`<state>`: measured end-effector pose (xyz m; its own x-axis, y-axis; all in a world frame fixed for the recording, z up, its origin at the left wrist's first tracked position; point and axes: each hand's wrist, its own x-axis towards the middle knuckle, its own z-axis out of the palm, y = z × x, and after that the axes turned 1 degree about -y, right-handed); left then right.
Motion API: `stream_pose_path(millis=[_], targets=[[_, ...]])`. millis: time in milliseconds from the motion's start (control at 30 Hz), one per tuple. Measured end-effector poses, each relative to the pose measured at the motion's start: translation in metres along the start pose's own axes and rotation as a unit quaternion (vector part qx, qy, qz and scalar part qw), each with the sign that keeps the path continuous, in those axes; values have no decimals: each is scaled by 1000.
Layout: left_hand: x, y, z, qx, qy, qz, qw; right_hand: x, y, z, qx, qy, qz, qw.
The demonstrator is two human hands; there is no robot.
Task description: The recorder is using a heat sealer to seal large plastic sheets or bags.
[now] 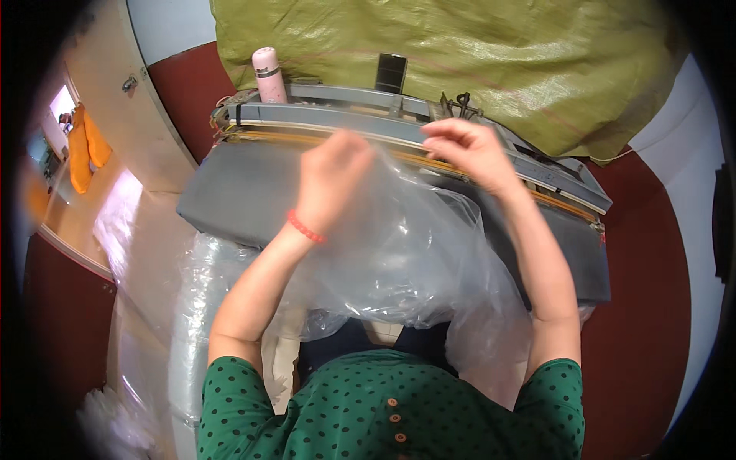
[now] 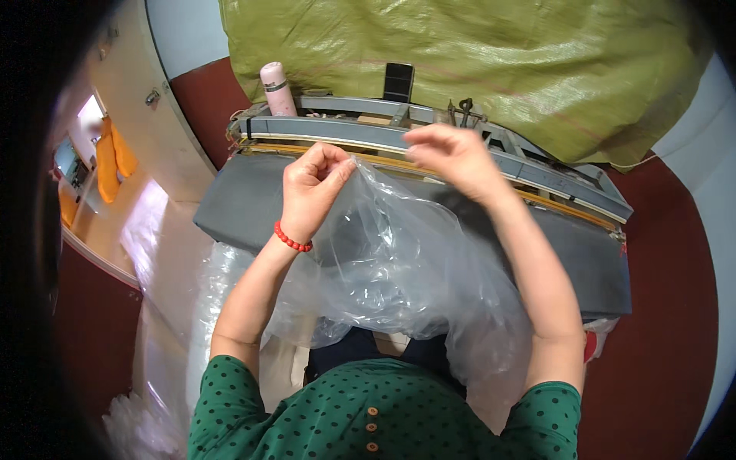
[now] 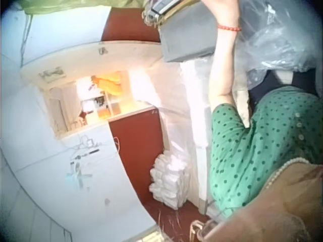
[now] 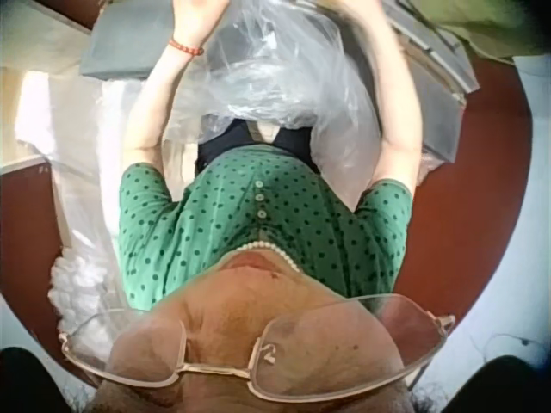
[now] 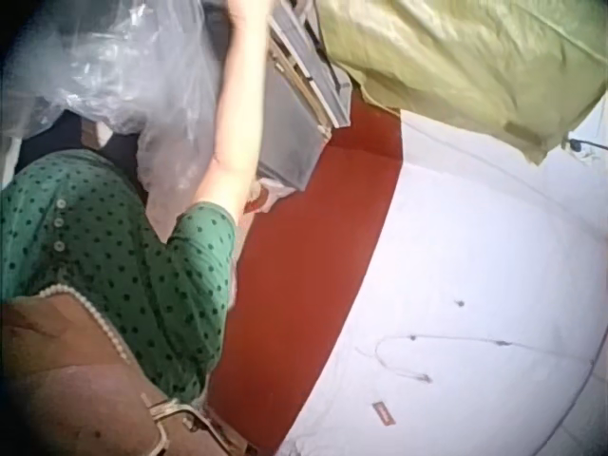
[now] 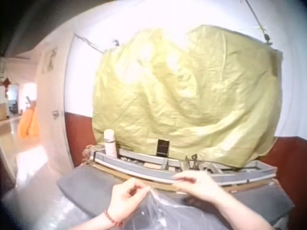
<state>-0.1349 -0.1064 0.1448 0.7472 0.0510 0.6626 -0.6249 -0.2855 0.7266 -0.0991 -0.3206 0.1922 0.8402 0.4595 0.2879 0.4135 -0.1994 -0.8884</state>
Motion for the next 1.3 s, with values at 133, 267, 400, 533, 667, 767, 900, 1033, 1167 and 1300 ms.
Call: stream_pose_path(millis=[133, 267, 400, 533, 667, 767, 900, 1033, 1167, 1300], targets=[[-11, 4, -10, 78, 1, -17, 997, 13, 12, 71, 149, -93, -47, 983], [-8, 4, -29, 157, -139, -31, 977, 15, 56, 82, 179, -73, -33, 981], [-34, 21, -76, -182, -455, -228, 841, -11, 94, 58, 411, 87, 28, 907], [-101, 5, -86, -337, -484, -389, 708, -90, 183, -57, 331, 324, 33, 886], [-177, -21, -75, -345, -420, -398, 739, -208, 228, -169, 100, 544, 109, 826], [-209, -23, -56, -61, -437, -215, 871, -263, 215, -204, 17, 556, 123, 822], [-243, -67, -64, 317, -566, -91, 755, -326, 207, -260, -121, 583, 153, 789], [-235, -31, -81, 215, -509, -149, 820, -369, 197, -295, -155, 593, 167, 773], [-212, 14, -113, -68, -507, -244, 824, -359, 169, -273, -166, 582, 174, 777], [-198, -6, -145, 97, -295, -201, 929, -392, 172, -300, -155, 582, 175, 779]])
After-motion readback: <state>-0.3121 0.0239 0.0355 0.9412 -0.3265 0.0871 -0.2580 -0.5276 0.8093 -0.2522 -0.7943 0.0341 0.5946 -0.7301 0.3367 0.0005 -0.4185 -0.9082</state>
